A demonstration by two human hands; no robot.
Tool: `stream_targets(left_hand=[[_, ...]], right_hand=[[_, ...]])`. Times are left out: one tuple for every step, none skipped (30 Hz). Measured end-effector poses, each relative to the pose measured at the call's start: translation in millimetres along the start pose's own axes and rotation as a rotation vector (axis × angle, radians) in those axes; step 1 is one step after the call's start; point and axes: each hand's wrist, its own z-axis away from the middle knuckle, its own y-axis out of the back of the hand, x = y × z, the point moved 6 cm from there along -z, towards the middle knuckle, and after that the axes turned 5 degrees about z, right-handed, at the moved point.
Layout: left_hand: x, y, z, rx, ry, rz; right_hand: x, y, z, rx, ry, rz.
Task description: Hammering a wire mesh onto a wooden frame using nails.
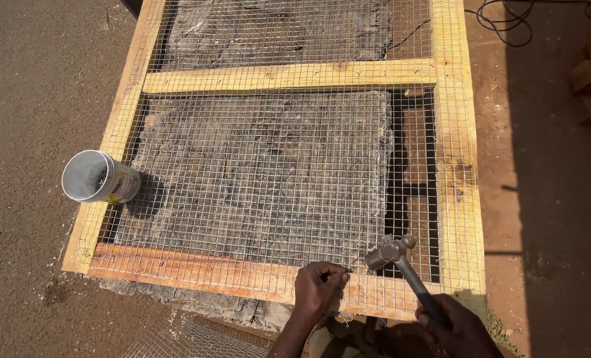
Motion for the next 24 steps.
stream_targets(left_hand=[[1.2,0.0,2.0,0.0,0.001,0.0],[3.7,-0.3,3.2,-0.001,-0.011,-0.017],[6.3,-0.7,4.4,-0.003,-0.024,-0.034],[7.4,-1.1,5.4,-0.005,-0.025,-0.034],[11.8,-2.0,6.5,-0.012,-0.08,-0.105],[15.9,-2.6,8.3,-0.017,-0.135,-0.176],[15.0,-3.0,7.8,-0.018,-0.135,-0.175],[17.9,-4.1,8.2,-0.014,-0.209,-0.241],[20.7,-5.4,9.0,-0.01,-0.282,-0.308],[21.1,-5.8,8.4,-0.009,-0.282,-0.306],[21.1,-6.7,7.6,-0.013,-0.277,-0.332],[20.7,-7.4,7.1,-0.017,-0.271,-0.358],[21.0,-8.0,6.9,-0.017,-0.27,-0.358],[19.0,-8.6,5.8,-0.035,-0.226,-0.343],[17.1,-9.0,4.9,-0.052,-0.182,-0.328],[18.2,-9.3,5.5,-0.049,-0.181,-0.327],[18.1,-9.4,5.9,-0.048,-0.158,-0.328],[18.2,-9.6,5.8,-0.047,-0.135,-0.328],[18.4,-10.2,6.1,-0.043,-0.136,-0.327],[19.0,-11.4,6.9,-0.051,-0.151,-0.333],[19.7,-12.3,7.7,-0.06,-0.165,-0.338],[15.1,-12.7,9.0,-0.053,-0.165,-0.338],[15.3,-12.1,11.2,-0.018,-0.244,-0.332],[15.7,-10.1,13.4,0.018,-0.324,-0.328]], right_hand=[[1.6,-0.2,-0.4,-0.001,-0.001,0.0],[1.7,0.3,-1.1,0.006,0.017,-0.002],[1.8,0.9,-1.7,0.012,0.034,-0.004],[1.2,1.4,-1.5,0.014,0.034,-0.005],[0.2,1.8,-1.3,0.016,0.041,0.024],[-0.9,1.9,-1.1,0.016,0.048,0.053],[-1.4,1.5,-0.5,0.017,0.048,0.053],[-1.1,1.6,0.2,0.023,0.039,0.046],[-0.9,1.6,0.9,0.028,0.03,0.038],[-0.7,2.0,0.4,0.029,0.03,0.04],[-1.0,1.7,-0.1,0.016,0.038,0.029],[-0.7,0.9,-0.3,0.004,0.045,0.018],[-2.8,0.6,1.1,0.004,0.044,0.018],[-3.4,0.8,1.7,0.014,0.003,0.024],[-4.1,0.8,2.5,0.023,-0.038,0.03],[-2.3,0.7,1.7,0.021,-0.036,0.032],[-1.7,-0.3,1.0,0.006,-0.018,0.02],[-1.6,-0.9,-0.3,-0.01,0.001,0.009],[0.5,-0.9,-0.8,-0.012,0.003,0.012],[0.5,-2.3,-1.3,-0.029,0.042,-0.008],[0.3,-3.7,-1.7,-0.045,0.082,-0.028],[5.6,-3.3,-5.9,-0.051,0.085,-0.024],[11.4,-2.4,-10.2,-0.045,0.077,-0.022],[16.3,-2.4,-15.7,-0.041,0.071,-0.021]])
